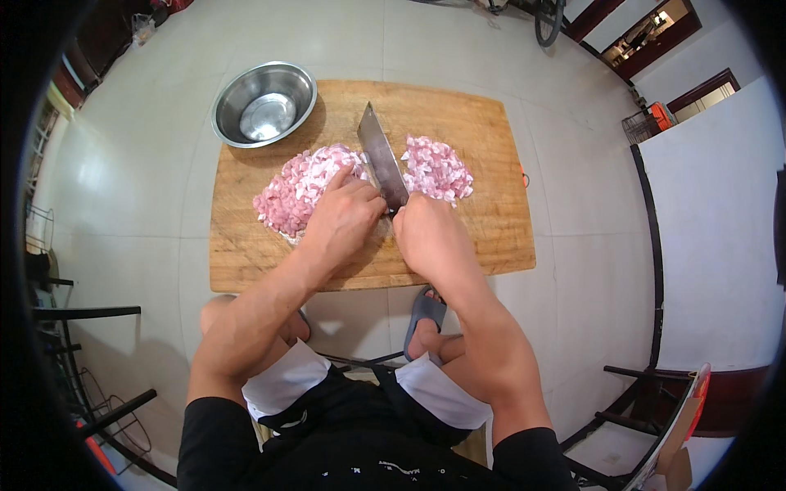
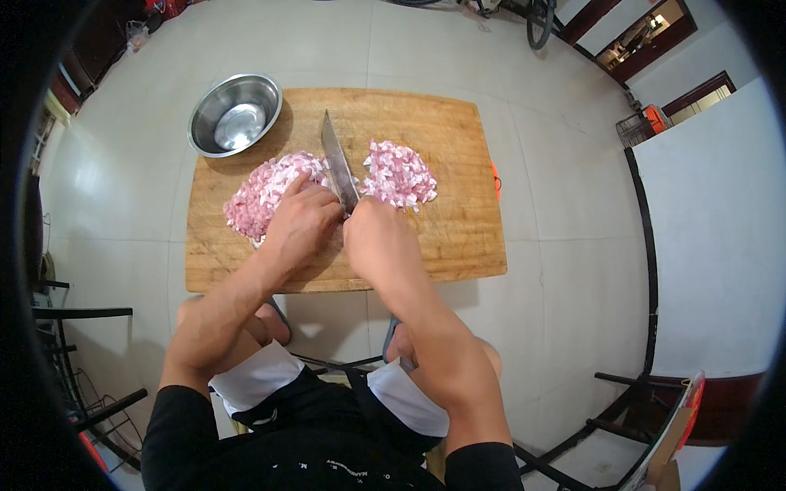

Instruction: The person uses a large cleaver to repeatedly chop a pile of raw meat on a wooden cutting board. The person holds the meat with their left hand while chopping with their right hand, gradually reducing the meat into smaller pieces.

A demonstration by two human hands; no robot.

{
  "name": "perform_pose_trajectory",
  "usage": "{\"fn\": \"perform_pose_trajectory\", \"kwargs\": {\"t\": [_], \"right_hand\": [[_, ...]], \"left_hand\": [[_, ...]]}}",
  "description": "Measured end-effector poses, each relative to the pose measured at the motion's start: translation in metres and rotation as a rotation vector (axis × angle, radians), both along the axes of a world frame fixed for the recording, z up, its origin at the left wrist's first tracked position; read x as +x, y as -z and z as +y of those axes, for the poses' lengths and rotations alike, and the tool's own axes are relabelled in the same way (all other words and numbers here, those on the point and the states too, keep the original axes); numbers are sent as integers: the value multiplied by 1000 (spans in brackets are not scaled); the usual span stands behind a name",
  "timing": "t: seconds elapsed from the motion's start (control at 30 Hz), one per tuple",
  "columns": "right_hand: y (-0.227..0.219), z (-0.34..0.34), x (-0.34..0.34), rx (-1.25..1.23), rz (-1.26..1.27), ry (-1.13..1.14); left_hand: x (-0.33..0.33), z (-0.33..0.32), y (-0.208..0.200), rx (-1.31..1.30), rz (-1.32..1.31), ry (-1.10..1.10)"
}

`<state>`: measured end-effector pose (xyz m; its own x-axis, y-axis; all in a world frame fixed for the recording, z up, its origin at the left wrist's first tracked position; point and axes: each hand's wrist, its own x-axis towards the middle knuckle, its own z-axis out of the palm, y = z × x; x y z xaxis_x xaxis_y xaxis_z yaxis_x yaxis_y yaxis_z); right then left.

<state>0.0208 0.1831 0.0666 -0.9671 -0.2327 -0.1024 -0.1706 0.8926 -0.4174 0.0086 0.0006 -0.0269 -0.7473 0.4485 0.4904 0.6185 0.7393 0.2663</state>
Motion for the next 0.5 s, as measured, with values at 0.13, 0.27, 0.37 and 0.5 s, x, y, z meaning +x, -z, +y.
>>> {"fn": "perform_pose_trajectory", "kwargs": {"t": [0.13, 0.27, 0.37, 0.5], "right_hand": [[13, 16, -23, -77, -164, 73], [8, 23, -15, -47, -164, 32], [-15, 27, 12, 51, -74, -13], [-22, 34, 25, 57, -120, 5]], "left_hand": [[12, 3, -15, 31, -46, -28], [12, 6, -22, 21, -72, -114], [4, 9, -15, 14, -37, -203], [0, 12, -9, -4, 20, -284]]}}
